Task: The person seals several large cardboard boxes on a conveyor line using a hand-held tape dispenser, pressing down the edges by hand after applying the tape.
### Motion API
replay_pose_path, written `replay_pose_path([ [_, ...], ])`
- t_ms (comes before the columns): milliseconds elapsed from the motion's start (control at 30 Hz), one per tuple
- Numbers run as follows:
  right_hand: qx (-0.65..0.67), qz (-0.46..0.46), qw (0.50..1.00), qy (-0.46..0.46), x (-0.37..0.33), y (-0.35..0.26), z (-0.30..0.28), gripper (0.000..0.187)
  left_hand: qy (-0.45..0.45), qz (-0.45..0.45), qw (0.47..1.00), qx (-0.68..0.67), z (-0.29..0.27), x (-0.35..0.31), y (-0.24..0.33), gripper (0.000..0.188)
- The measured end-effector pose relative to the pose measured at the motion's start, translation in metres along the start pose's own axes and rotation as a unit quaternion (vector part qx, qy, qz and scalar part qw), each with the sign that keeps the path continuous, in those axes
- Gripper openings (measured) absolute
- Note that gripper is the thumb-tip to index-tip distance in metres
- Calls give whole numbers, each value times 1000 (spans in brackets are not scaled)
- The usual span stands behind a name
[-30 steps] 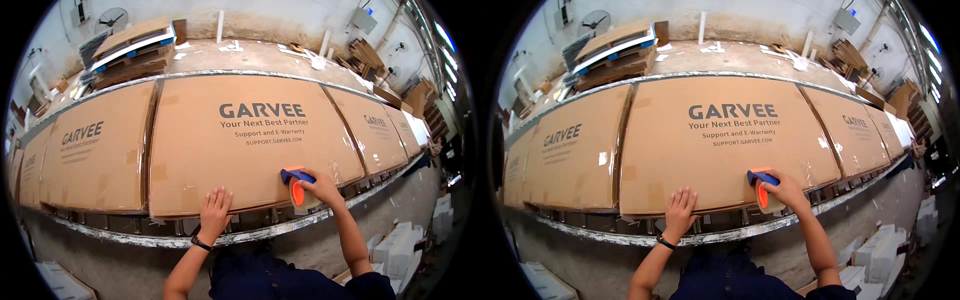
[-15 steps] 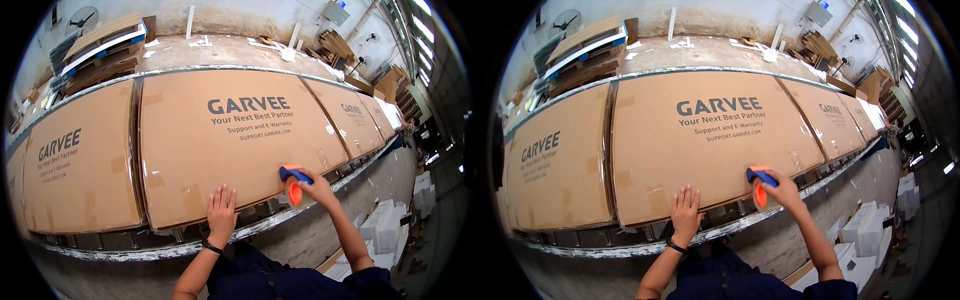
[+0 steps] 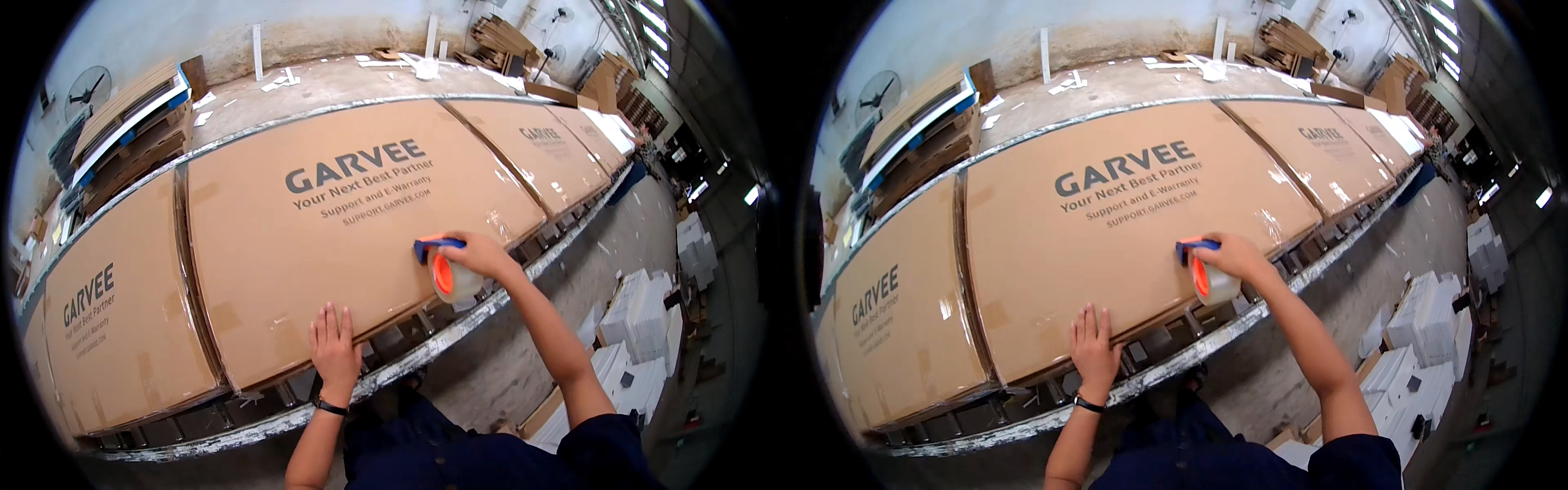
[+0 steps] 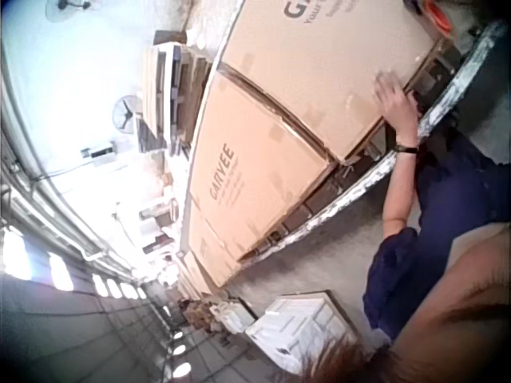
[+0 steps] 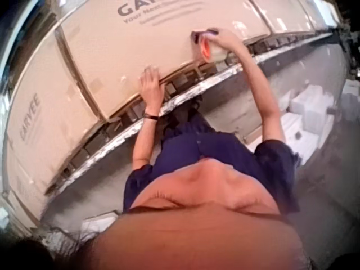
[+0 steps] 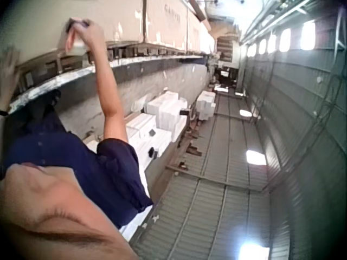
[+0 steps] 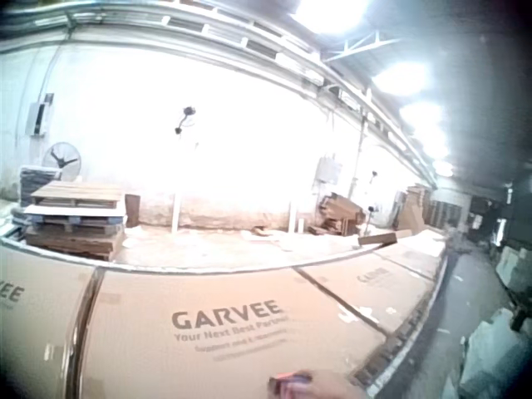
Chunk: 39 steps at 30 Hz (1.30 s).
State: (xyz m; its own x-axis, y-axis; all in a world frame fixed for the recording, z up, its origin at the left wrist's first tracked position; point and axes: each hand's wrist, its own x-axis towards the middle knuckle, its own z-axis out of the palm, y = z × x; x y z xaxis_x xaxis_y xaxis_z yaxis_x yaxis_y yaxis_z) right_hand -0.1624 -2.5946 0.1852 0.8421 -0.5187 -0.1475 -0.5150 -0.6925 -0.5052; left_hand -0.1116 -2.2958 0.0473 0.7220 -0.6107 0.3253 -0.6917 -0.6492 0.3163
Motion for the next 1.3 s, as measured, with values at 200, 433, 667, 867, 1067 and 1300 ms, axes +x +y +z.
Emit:
replay_pose_path([
  [200,29,37,999,8,-116,25,41,58,7,-5,1000,-5,-2,-3,-10,82],
  [433,53,137,988,45,-213,22,70,66,-9,-8,1000,-1,-8,-2,-2,83],
  [667,12,113,993,28,-234,37,88,72,-27,-7,1000,-11,-3,-5,-7,83],
  [867,44,75,996,29,-154,66,112,66,-23,-12,1000,-13,-4,4,-7,81],
  [1067,-110,8,992,-58,-66,47,65,59,-22,-5,1000,3,-4,12,-1,83],
  [1300,-12,17,998,-60,-85,96,128,64,-36,-33,998,45,1,5,12,87],
])
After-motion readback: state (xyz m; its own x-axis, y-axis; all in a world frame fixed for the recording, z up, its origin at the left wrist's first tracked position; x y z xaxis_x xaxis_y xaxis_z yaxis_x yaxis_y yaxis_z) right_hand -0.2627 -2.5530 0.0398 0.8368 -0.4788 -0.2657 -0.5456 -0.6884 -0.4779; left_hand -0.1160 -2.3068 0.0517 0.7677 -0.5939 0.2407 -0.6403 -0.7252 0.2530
